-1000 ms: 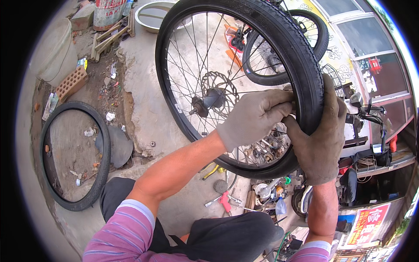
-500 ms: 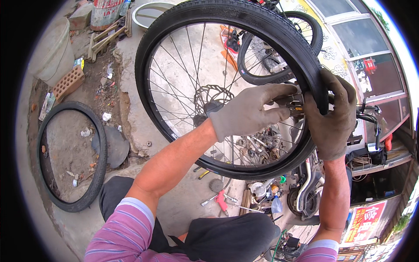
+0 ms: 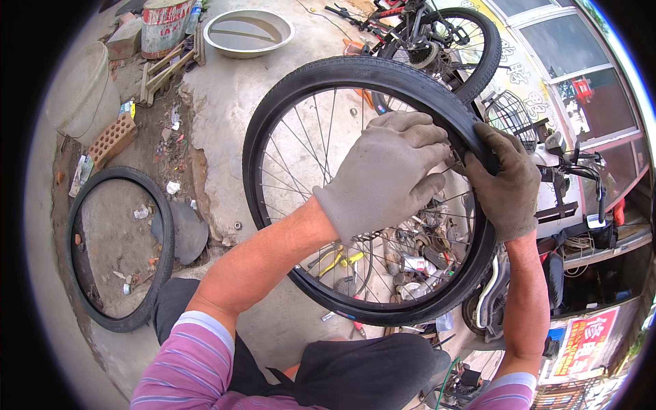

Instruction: The person removes a bicycle tire from the rim, inspects the inner tube, and then reinstalls the tire onto the rim. They use a metal tool to pry the tire bead and manipulate the tube and tire by hand.

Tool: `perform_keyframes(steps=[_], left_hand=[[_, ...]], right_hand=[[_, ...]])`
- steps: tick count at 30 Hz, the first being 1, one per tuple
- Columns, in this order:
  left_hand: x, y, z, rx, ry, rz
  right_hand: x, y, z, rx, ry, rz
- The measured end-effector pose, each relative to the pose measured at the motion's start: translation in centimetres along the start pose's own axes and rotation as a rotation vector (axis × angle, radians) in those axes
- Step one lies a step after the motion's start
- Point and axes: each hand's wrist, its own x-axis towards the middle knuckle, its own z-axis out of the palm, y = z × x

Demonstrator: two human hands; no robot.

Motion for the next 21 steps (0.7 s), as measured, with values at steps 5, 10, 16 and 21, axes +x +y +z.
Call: perform_keyframes(steps=[5, 10, 16, 21], left_hand=[[-0.8, -0.2, 2.5, -0.038, 0.083, 0.092], [-0.8, -0.2, 2.8, -0.011, 0.098, 0.134], [-1.1, -0.4, 3.0, 0.004, 0.054, 0.200], [-1.3, 0.2, 3.1, 0.065, 0.012, 0.133]], right_hand=[[-1.0, 0.0, -0.9, 0.093, 0.022, 0.024], [-1.2, 0.0, -1.4, 0.241, -0.051, 0.115], [-1.1, -0.9, -2.1, 0.189, -0.033, 0.080], [-0.5, -2.1, -2.6, 0.074, -0.059, 0.013]])
